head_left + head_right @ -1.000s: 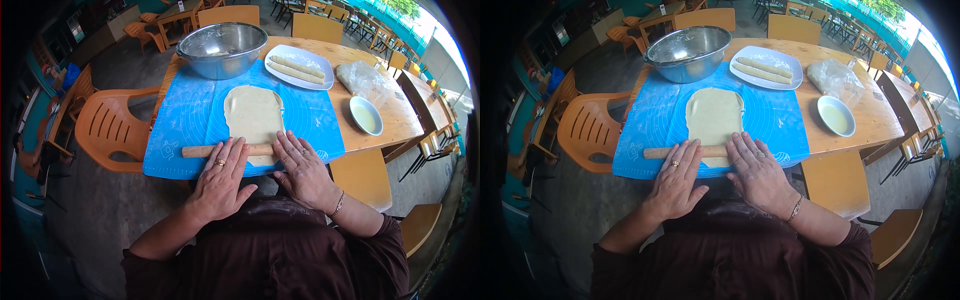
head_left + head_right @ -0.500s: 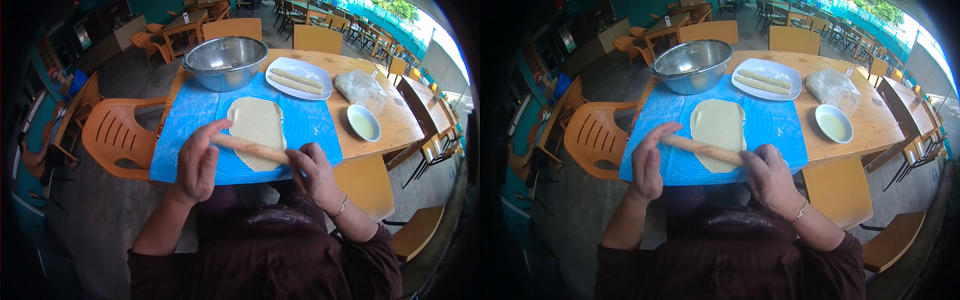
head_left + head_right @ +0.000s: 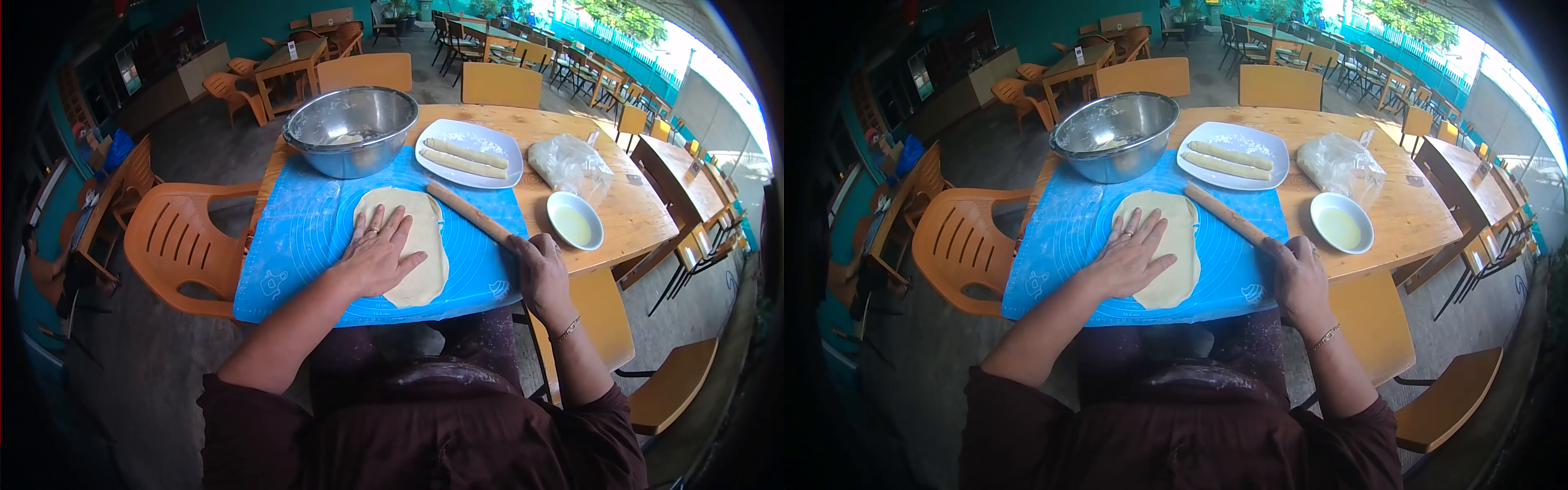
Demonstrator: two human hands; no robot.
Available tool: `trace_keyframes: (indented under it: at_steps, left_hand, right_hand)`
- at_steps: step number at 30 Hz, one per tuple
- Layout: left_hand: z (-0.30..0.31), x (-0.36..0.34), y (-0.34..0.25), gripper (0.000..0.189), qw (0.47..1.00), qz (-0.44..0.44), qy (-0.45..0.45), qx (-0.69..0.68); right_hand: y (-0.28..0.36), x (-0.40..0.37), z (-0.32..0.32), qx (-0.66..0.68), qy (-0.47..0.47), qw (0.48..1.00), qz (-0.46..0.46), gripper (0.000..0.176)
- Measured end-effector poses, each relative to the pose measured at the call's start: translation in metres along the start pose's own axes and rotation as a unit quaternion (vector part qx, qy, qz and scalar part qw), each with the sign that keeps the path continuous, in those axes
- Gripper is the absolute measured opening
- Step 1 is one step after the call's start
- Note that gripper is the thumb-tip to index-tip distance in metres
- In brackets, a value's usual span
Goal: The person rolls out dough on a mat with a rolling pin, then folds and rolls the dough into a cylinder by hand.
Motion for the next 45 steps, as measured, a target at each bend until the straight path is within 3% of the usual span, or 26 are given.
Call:
trace_keyframes:
  at_steps: [7,11,13,20,23,26,28,29,31,34,37,39,41,42,45]
  left_hand:
    - [0.001,-0.001,0.011,0.08,0.999,0.041,-0.021,-0.008]
    - [0.008,-0.003,0.036,0.083,0.994,0.107,0.004,-0.016]
    - [0.018,-0.003,0.039,0.087,0.99,0.136,0.044,0.005]
    - [0.015,-0.003,0.032,0.092,0.987,0.133,0.078,0.038]
    - [0.02,-0.005,0.032,0.091,0.985,0.15,0.064,0.046]
    - [0.024,0.002,0.029,0.083,0.991,0.105,0.053,0.066]
    - [0.025,0.014,0.013,0.072,0.999,-0.034,-0.028,0.024]
    - [0.023,0.018,0.01,0.072,0.999,-0.035,-0.028,0.024]
    - [0.017,0.027,-0.014,0.067,0.99,-0.132,-0.029,-0.035]
    - [-0.001,0.034,-0.024,0.067,0.989,-0.139,-0.018,-0.042]
    - [0.002,0.037,-0.021,0.062,0.983,-0.17,-0.062,-0.044]
    - [0.011,0.035,-0.018,0.057,0.978,-0.183,-0.078,-0.066]
    - [0.029,0.032,-0.009,0.042,0.945,-0.179,-0.155,-0.224]
    - [0.029,0.032,-0.007,0.042,0.946,-0.177,-0.155,-0.225]
    - [0.048,0.024,0.013,0.027,0.926,-0.131,-0.298,-0.193]
  right_hand:
    - [-0.007,0.011,-0.016,-0.078,-0.015,0.996,-0.028,0.04]
    - [-0.002,0.01,-0.014,-0.105,-0.024,0.994,-0.024,0.046]
    - [-0.001,0.011,-0.016,-0.094,0.014,0.995,-0.038,0.048]
    - [0.002,0.014,-0.014,-0.101,0.0,0.994,-0.035,0.047]
    - [0.005,0.021,0.001,-0.028,-0.005,0.999,-0.04,0.043]
    - [-0.004,0.031,0.022,-0.031,-0.041,0.998,-0.041,0.038]
    - [-0.02,0.037,0.036,-0.046,-0.085,0.993,-0.07,0.034]
    - [-0.03,0.039,0.039,-0.061,-0.086,0.991,-0.086,0.035]
    - [-0.049,0.041,0.042,-0.076,-0.076,0.987,-0.117,0.037]
    - [-0.075,0.042,0.042,-0.107,-0.036,0.98,-0.166,0.045]
    - [-0.098,0.043,0.029,-0.101,0.048,0.972,-0.208,0.053]
    - [-0.104,0.044,0.014,-0.137,0.149,0.961,-0.19,0.058]
    - [-0.107,0.05,0.012,-0.166,0.161,0.956,-0.182,0.059]
    - [-0.106,0.053,0.009,-0.19,0.172,0.951,-0.172,0.061]
    - [-0.096,0.058,0.004,-0.112,0.204,0.96,-0.154,0.06]
Point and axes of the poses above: each hand's wrist, its own x-axis towards the middle knuckle, its own z-axis out of the back of the hand, y = z × x, the point moved 7 cm from there along x, towards the middle knuckle, and after that the axes turned 11 degrees about -z, right-handed, at the moved point
